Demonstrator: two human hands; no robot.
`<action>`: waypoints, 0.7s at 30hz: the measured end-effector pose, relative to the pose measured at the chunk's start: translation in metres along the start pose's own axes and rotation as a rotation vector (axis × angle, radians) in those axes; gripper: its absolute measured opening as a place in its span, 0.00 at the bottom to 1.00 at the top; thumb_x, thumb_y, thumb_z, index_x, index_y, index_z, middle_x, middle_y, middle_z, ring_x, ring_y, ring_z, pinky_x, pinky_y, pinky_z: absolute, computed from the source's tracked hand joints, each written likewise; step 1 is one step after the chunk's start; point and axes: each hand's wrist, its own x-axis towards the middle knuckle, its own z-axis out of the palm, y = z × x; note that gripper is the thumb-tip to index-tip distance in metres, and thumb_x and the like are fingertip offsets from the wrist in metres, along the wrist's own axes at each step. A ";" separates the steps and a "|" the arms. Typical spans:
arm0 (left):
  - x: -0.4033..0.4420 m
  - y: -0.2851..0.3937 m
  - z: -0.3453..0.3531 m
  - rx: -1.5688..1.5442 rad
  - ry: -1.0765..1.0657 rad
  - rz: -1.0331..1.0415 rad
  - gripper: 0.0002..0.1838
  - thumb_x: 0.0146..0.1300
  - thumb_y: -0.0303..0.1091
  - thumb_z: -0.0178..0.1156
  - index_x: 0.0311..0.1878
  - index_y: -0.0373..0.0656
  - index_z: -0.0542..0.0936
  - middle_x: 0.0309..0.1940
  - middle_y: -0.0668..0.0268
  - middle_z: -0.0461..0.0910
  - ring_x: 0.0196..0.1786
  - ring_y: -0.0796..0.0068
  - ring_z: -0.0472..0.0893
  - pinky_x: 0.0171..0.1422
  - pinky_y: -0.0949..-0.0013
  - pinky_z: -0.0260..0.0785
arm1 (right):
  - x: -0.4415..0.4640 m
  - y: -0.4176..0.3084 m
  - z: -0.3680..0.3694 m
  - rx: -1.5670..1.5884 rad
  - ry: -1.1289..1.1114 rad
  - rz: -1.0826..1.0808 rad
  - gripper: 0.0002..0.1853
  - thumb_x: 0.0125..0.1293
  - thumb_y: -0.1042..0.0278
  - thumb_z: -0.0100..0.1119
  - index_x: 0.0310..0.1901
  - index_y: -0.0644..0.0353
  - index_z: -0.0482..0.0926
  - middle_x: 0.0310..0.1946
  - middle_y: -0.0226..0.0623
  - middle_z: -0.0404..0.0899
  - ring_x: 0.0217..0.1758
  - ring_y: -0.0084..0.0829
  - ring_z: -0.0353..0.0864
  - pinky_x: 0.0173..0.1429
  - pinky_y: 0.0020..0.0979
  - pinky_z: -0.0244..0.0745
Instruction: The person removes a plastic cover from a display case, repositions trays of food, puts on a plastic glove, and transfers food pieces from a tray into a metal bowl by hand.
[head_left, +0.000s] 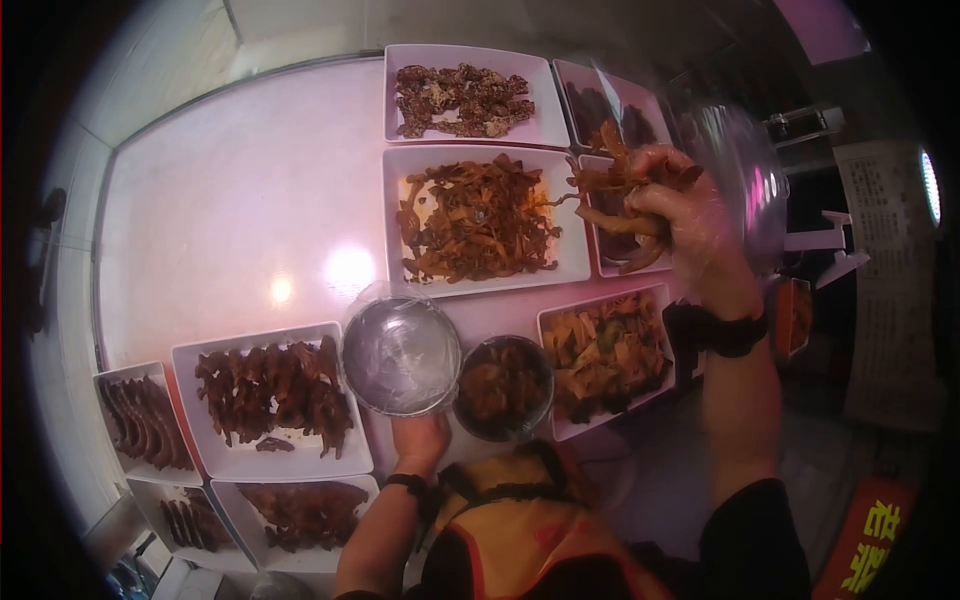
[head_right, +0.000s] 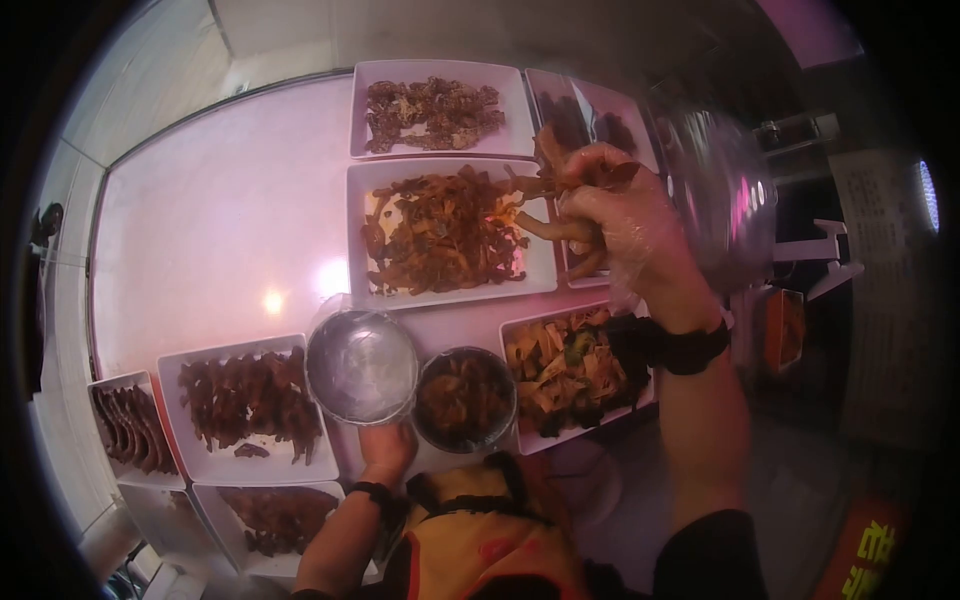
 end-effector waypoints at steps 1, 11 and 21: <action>-0.001 -0.001 0.002 0.002 -0.008 -0.001 0.21 0.55 0.28 0.60 0.54 0.47 0.85 0.51 0.50 0.84 0.55 0.43 0.80 0.62 0.44 0.70 | -0.010 -0.001 -0.004 -0.030 -0.053 -0.064 0.12 0.61 0.85 0.57 0.44 0.59 0.74 0.40 0.31 0.75 0.36 0.23 0.80 0.36 0.37 0.90; -0.006 -0.010 0.015 0.046 0.025 0.009 0.23 0.55 0.31 0.62 0.56 0.50 0.86 0.56 0.52 0.83 0.60 0.46 0.79 0.69 0.44 0.66 | -0.118 0.081 0.013 -0.214 -0.364 0.007 0.13 0.58 0.87 0.59 0.42 0.59 0.75 0.42 0.27 0.75 0.48 0.19 0.74 0.56 0.23 0.71; -0.006 -0.008 0.013 0.067 -0.002 -0.006 0.24 0.54 0.31 0.61 0.57 0.50 0.85 0.56 0.52 0.83 0.60 0.46 0.79 0.68 0.44 0.67 | -0.152 0.200 0.062 -0.907 -0.349 -0.181 0.32 0.62 0.68 0.69 0.68 0.60 0.73 0.60 0.54 0.75 0.60 0.56 0.78 0.63 0.46 0.74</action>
